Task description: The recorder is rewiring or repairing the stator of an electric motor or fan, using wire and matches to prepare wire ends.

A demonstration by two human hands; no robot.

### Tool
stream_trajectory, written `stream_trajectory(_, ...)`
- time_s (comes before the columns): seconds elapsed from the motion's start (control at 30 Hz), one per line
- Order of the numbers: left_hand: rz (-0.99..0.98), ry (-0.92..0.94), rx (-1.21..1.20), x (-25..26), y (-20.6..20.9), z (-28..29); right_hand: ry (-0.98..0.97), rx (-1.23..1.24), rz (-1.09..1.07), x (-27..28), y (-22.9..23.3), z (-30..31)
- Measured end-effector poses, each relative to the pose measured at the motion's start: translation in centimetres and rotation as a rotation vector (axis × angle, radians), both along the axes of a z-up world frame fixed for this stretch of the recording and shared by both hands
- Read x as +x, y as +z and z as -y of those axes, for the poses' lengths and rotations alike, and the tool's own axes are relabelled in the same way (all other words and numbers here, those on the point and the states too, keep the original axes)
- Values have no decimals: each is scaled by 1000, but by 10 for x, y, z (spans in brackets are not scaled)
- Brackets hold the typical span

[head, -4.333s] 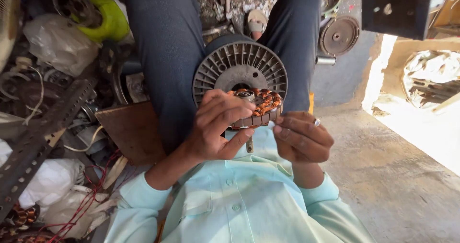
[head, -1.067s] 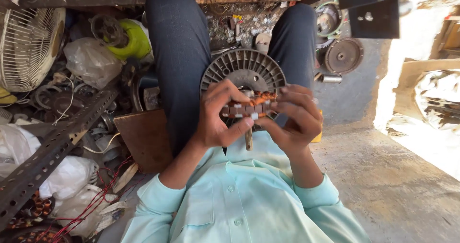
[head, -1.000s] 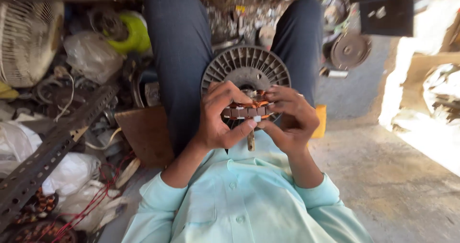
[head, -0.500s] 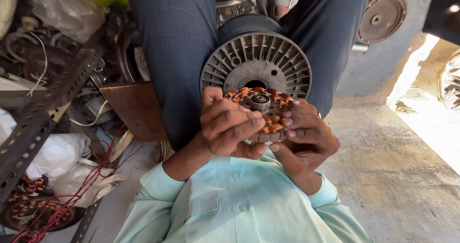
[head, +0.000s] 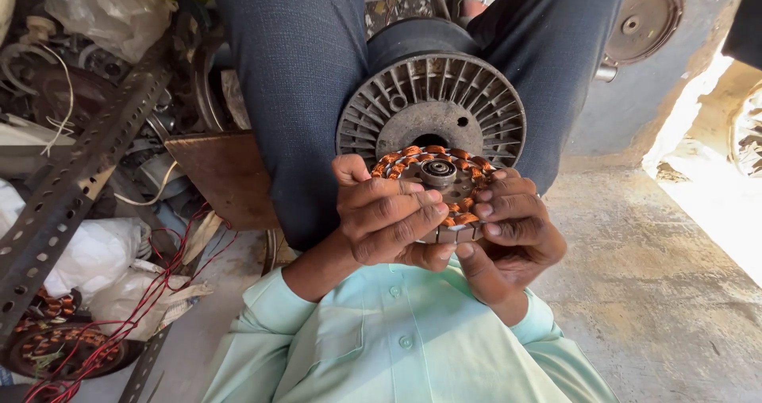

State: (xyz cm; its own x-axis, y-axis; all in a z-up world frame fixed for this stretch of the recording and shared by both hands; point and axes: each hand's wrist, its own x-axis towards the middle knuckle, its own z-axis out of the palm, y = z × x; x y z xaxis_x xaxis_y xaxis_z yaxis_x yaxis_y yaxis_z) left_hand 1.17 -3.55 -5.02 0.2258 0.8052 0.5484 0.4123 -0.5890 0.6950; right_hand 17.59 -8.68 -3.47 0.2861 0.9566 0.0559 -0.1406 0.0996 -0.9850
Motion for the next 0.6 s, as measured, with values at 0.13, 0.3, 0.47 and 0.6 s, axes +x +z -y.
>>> stream_trajectory(0.13,14,43,0,4,-4,1,-38,87,24,-3,-15,0)
stream_trajectory(0.3,52,-19,-8,-3,7,-14,-52,63,-114,-6,-5,-15)
stream_trajectory(0.47,91,-145,-146,-9,17,-17,-33,326,482,9,-57,51)
stream_trajectory(0.6,108,-143,-107,-5,26,-14,198,115,567,-19,-9,45)
